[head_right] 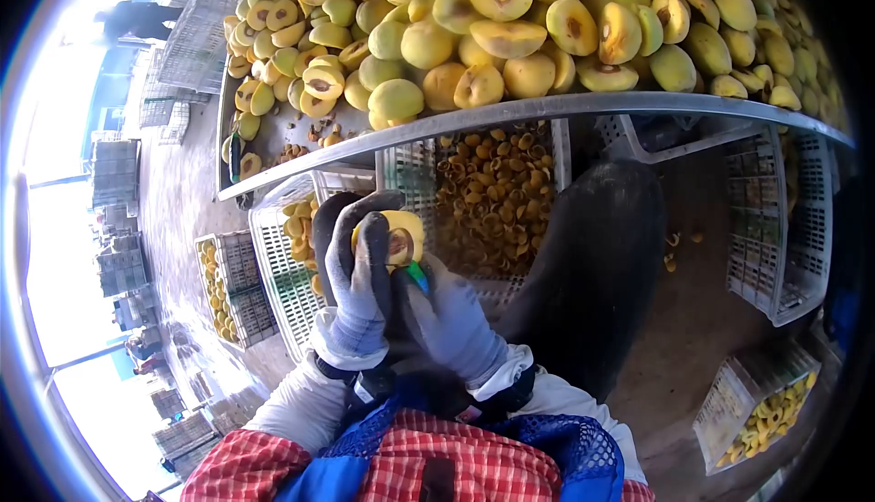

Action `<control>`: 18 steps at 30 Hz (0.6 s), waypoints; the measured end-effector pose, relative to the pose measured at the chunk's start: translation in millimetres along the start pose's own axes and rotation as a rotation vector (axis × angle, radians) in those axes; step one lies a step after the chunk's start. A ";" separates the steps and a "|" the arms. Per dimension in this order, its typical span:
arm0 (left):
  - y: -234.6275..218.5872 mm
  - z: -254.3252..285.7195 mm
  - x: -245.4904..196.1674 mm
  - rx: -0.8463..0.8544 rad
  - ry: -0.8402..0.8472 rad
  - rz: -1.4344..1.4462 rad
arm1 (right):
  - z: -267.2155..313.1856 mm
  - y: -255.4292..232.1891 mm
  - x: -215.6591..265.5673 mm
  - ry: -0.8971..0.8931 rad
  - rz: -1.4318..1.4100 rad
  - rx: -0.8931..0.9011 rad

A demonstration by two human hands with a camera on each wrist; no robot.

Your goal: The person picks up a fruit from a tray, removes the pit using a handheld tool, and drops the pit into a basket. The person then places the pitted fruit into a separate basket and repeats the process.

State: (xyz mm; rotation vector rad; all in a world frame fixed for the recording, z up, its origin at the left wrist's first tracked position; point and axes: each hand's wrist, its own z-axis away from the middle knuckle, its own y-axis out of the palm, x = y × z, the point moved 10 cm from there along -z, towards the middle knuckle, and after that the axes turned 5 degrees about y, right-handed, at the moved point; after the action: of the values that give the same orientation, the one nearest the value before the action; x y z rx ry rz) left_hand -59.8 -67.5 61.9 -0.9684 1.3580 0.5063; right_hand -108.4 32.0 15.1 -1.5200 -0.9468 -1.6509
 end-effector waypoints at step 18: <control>6.3 5.8 -3.2 0.149 0.284 -0.136 | 30.9 32.3 -31.7 0.607 -0.812 0.281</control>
State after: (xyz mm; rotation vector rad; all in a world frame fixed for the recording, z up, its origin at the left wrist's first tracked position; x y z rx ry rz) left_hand -62.1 -58.6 62.8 -1.0286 1.5464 0.1652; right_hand -62.8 43.4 -13.1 -0.3686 -1.4467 -2.2065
